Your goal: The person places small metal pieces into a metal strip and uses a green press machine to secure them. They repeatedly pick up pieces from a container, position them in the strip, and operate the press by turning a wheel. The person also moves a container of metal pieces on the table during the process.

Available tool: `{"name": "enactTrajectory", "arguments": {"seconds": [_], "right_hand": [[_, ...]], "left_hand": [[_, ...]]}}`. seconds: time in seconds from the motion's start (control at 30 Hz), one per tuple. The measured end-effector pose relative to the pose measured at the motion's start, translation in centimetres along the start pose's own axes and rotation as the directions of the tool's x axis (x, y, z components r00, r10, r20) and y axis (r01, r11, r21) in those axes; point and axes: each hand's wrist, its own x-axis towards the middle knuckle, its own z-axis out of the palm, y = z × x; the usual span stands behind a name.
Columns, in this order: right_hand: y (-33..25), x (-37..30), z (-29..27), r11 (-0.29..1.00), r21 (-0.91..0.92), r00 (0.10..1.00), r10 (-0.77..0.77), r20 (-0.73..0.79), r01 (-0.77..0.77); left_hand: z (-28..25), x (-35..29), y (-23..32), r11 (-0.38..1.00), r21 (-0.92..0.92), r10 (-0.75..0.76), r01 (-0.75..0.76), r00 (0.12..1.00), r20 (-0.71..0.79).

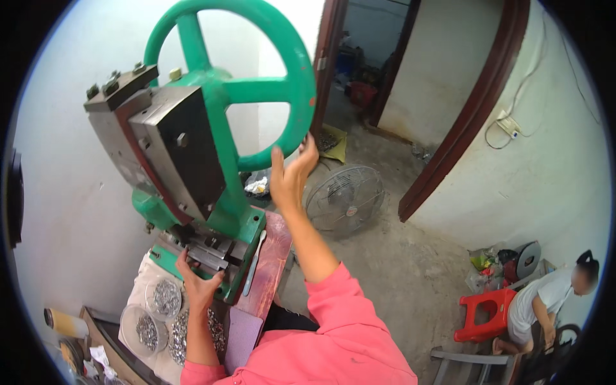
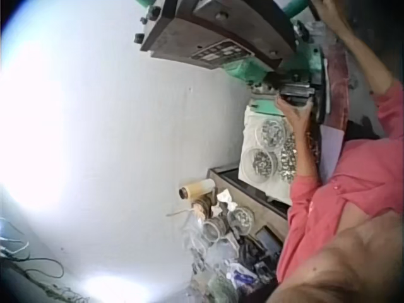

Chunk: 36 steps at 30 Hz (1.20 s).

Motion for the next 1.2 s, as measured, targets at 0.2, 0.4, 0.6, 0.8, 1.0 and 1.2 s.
{"name": "enactTrajectory", "arguments": {"seconds": [0.2,0.4,0.6,0.8,1.0,1.2], "right_hand": [[-3.3,-11.2,-3.2,0.972,-0.231,0.613,0.210,0.761,-0.045],[-3.7,-13.0,-0.6,0.965,-0.260,0.398,0.249,0.883,-0.029],[-3.7,-12.9,0.1,0.950,-0.312,0.318,0.296,0.901,-0.001],[-1.4,-13.3,-0.7,0.953,-0.136,0.390,0.237,0.890,-0.269],[-7.2,-11.1,-5.5,0.987,-0.156,0.370,0.156,0.916,-0.029],[-7.3,-13.5,-6.6,0.978,-0.148,0.267,0.105,0.958,0.144]], "left_hand": [[0.2,0.5,-0.2,0.997,-0.068,-0.025,0.033,0.993,0.118],[-0.6,0.6,-0.3,0.998,-0.062,0.022,-0.014,0.992,0.127],[-0.6,0.6,-0.2,0.995,-0.097,-0.022,0.035,0.991,0.136],[-0.2,0.8,-0.1,0.993,-0.121,0.009,0.008,0.990,0.142],[-0.9,0.1,-0.7,0.987,-0.157,0.056,-0.043,0.995,0.080],[-0.2,-2.3,1.1,0.959,-0.255,-0.113,0.122,0.992,0.052]]}}
